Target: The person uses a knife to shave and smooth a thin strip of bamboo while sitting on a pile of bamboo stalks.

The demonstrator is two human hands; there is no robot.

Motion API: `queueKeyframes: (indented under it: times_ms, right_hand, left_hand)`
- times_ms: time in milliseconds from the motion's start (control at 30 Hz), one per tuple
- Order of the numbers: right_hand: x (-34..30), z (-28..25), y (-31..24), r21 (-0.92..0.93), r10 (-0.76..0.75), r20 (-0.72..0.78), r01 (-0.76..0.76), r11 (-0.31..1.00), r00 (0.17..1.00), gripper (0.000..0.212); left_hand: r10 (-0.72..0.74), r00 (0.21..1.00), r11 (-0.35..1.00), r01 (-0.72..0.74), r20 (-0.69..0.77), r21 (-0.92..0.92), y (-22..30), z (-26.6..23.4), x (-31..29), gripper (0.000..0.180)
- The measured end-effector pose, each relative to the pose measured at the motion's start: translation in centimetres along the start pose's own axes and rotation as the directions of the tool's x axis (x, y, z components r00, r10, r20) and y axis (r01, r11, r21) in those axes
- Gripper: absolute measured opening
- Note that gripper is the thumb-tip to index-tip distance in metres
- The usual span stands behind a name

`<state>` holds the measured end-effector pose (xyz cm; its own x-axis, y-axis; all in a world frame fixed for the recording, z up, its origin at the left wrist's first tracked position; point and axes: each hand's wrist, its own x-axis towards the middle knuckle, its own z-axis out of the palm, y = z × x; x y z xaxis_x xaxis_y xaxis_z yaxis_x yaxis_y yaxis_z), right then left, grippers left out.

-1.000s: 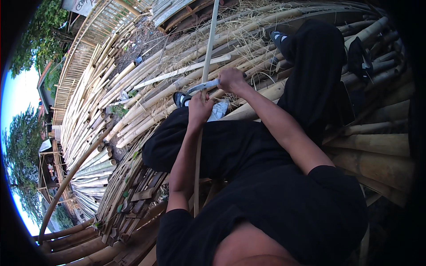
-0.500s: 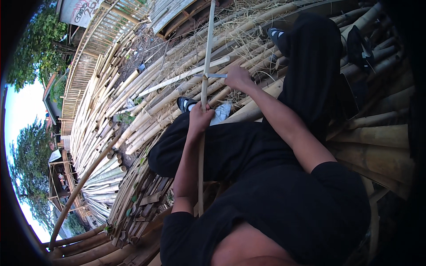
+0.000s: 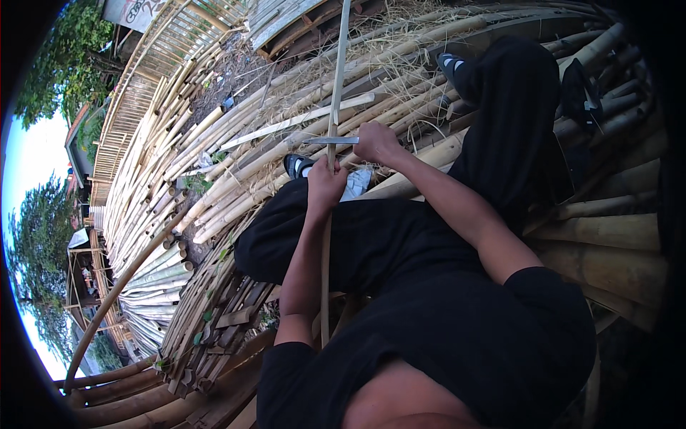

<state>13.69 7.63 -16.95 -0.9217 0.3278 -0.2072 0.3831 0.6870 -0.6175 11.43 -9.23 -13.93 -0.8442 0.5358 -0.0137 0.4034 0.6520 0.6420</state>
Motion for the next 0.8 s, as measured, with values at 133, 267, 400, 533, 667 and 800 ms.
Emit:
queueKeyframes:
  times_ms: [133, 267, 400, 533, 667, 800]
  right_hand:
    - [0.3, 0.2, 0.3, 0.006, -0.017, -0.025, 0.017, 1.0, 1.0, 0.024]
    - [1.2, 0.7, 0.8, -0.035, -0.081, -0.01, 0.081, 0.996, 0.997, 0.023]
    - [2.9, 1.0, 1.9, -0.107, -0.132, -0.014, 0.129, 0.986, 0.991, 0.02]
    - [3.4, 0.3, 2.1, -0.161, -0.121, 0.059, 0.129, 0.978, 0.991, 0.033]
    - [4.0, -0.5, 3.7, -0.215, -0.138, 0.009, 0.137, 0.967, 0.99, 0.034]
    - [4.6, -1.3, 5.2, -0.124, 0.035, -0.082, -0.045, 0.991, 0.996, 0.035]
  left_hand:
    - [-0.002, 1.0, 1.0, 0.002, 0.026, 0.004, 0.5, 0.0, -0.3, 0.015]
    - [-0.013, 0.999, 1.0, 0.014, 0.046, -0.02, 1.1, -0.3, -0.9, 0.015]
    - [0.003, 1.0, 1.0, -0.003, 0.019, -0.007, 1.2, -0.4, -1.0, 0.014]
    - [-0.04, 0.998, 0.998, 0.041, 0.045, -0.038, 1.4, -0.6, -1.3, 0.017]
    - [-0.021, 0.999, 0.999, 0.022, 0.04, -0.038, 1.6, -0.2, -1.5, 0.015]
    - [-0.041, 0.996, 0.992, 0.049, 0.075, -0.112, 1.1, 0.5, -2.0, 0.014]
